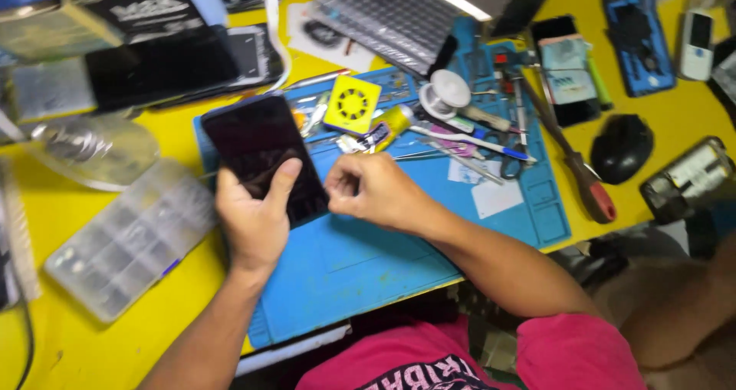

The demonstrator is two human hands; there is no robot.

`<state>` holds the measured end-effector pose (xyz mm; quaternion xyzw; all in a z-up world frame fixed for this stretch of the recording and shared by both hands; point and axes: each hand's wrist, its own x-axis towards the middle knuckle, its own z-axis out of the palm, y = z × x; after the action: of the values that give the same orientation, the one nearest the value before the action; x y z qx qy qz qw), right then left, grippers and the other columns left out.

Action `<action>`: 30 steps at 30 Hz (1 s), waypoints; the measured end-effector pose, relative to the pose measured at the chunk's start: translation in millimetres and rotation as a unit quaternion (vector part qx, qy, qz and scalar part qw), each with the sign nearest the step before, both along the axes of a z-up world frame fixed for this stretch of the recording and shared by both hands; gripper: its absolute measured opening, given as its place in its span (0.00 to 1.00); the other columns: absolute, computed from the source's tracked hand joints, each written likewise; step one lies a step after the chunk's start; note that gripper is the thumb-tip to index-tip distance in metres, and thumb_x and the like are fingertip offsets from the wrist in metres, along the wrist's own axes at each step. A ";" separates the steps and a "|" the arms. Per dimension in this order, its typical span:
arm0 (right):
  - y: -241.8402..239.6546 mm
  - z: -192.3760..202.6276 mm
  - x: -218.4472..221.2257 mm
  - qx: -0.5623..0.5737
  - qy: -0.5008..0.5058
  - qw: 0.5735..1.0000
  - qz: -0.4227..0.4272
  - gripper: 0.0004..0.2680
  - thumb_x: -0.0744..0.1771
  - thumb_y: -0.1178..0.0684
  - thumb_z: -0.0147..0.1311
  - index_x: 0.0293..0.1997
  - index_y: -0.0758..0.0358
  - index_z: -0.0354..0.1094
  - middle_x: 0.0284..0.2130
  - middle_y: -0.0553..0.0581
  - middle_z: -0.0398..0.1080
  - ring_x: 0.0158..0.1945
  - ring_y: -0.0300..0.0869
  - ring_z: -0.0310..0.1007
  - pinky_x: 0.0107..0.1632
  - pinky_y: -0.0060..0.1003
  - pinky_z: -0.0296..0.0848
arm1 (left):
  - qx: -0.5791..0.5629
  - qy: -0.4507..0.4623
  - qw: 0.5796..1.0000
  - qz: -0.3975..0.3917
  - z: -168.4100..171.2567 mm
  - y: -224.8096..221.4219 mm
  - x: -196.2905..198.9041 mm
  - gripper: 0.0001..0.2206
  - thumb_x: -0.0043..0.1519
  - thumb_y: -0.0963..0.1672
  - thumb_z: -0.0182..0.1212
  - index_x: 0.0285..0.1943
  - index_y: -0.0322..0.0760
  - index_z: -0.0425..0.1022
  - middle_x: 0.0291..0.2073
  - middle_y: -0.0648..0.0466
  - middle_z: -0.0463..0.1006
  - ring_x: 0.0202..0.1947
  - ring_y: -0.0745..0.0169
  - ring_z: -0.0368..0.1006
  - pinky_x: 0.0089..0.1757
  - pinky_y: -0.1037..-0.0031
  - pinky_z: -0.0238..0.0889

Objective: Cleaning a soldered circuit board with a toothbrush and performing fine adjustments with tweezers at a repair bench.

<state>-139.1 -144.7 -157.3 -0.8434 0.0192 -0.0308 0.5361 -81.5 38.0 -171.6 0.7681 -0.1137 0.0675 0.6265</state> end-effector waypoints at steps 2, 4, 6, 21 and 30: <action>0.3 4.0 0.5 0.015 0.013 1.000 -0.006 0.06 0.59 0.55 0.65 0.30 0.60 0.71 0.20 0.53 0.73 0.25 0.41 0.76 0.32 0.36 0.74 | 0.017 -0.004 1.000 -0.013 -2.5 5.1 -0.2 0.22 0.59 0.44 0.79 0.56 0.30 0.73 0.43 0.43 0.81 0.46 0.57 0.79 0.47 0.64 0.73; 4.5 7.2 0.1 -0.034 0.000 0.999 -0.004 0.06 0.58 0.55 0.64 0.27 0.58 0.69 0.19 0.55 0.71 0.25 0.48 0.77 0.30 0.40 0.74 | 0.055 0.009 0.998 0.003 -8.7 11.7 -3.5 0.20 0.60 0.43 0.77 0.55 0.28 0.72 0.42 0.40 0.80 0.46 0.52 0.78 0.46 0.62 0.71; 8.4 5.7 -2.4 -0.091 -0.040 0.995 -0.023 0.05 0.57 0.56 0.59 0.27 0.57 0.66 0.20 0.52 0.69 0.26 0.48 0.73 0.32 0.42 0.71 | 0.059 0.036 0.998 0.009 9.2 -1.6 -4.6 0.21 0.60 0.44 0.75 0.56 0.26 0.71 0.45 0.41 0.80 0.46 0.53 0.78 0.46 0.64 0.72; 4.4 11.2 -6.2 -0.131 -0.083 0.988 -0.010 0.04 0.55 0.57 0.48 0.25 0.57 0.58 0.20 0.54 0.64 0.24 0.51 0.64 0.30 0.45 0.63 | 0.096 0.131 0.987 -0.006 23.9 -6.0 5.6 0.21 0.58 0.47 0.72 0.54 0.32 0.72 0.46 0.46 0.81 0.44 0.61 0.77 0.46 0.70 0.71; -25.2 125.3 -67.4 -0.430 0.259 0.861 0.075 0.06 0.59 0.51 0.55 0.18 0.52 0.63 0.16 0.46 0.64 0.20 0.38 0.65 0.28 0.32 0.62 | 0.042 0.183 0.981 -0.039 40.0 2.7 13.3 0.21 0.54 0.52 0.70 0.49 0.36 0.75 0.43 0.52 0.85 0.44 0.66 0.79 0.45 0.72 0.72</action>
<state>-206.5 -170.0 -32.0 -0.9666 0.0790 0.2242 0.0961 -68.2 40.7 -131.7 0.7880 -0.0300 -0.1034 0.6062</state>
